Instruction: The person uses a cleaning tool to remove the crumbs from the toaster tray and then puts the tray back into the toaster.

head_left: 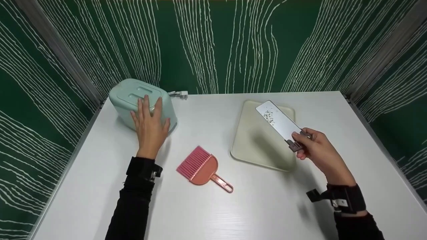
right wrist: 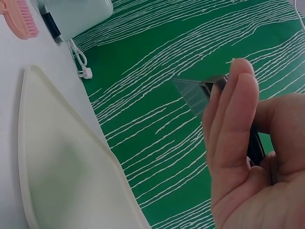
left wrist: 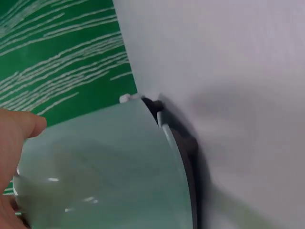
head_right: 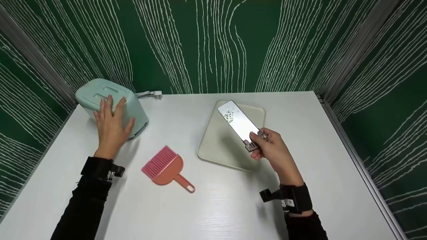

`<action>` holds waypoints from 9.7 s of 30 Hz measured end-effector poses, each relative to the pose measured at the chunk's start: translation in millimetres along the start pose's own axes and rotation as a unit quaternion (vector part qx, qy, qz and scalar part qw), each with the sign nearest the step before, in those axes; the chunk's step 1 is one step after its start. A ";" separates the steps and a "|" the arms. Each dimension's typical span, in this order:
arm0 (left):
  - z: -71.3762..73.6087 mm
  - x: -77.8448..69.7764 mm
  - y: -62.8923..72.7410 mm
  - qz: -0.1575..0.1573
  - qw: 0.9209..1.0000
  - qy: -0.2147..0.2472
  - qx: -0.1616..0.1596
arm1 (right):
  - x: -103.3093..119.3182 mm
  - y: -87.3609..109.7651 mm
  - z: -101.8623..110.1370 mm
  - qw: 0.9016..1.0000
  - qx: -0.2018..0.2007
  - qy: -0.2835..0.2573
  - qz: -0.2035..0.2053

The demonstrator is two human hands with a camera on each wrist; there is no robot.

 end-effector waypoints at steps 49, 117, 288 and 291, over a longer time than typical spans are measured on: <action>-70.3 -237.4 98.4 0.354 0.648 0.583 0.340 | -9.7 0.6 -65.2 0.997 -0.064 -0.030 -0.021; -22.6 -161.1 64.1 0.274 0.687 0.570 0.358 | -37.5 13.1 -123.5 0.986 0.144 0.088 0.007; -44.8 -157.4 67.2 0.250 0.771 0.497 0.311 | 11.7 5.6 -59.2 0.900 -0.122 0.375 0.183; -47.8 -162.2 66.6 0.234 0.774 0.498 0.315 | 7.6 4.5 -61.5 0.898 -0.123 0.383 0.177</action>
Point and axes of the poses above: each hand's wrist, its own y-axis away from the middle knuckle, its own z-axis out of the back of the hand, x = y × z, the point moved 2 cm from there along -y, towards the middle knuckle, and after that the axes turned 11 degrees about -x, right-handed, at the moved point
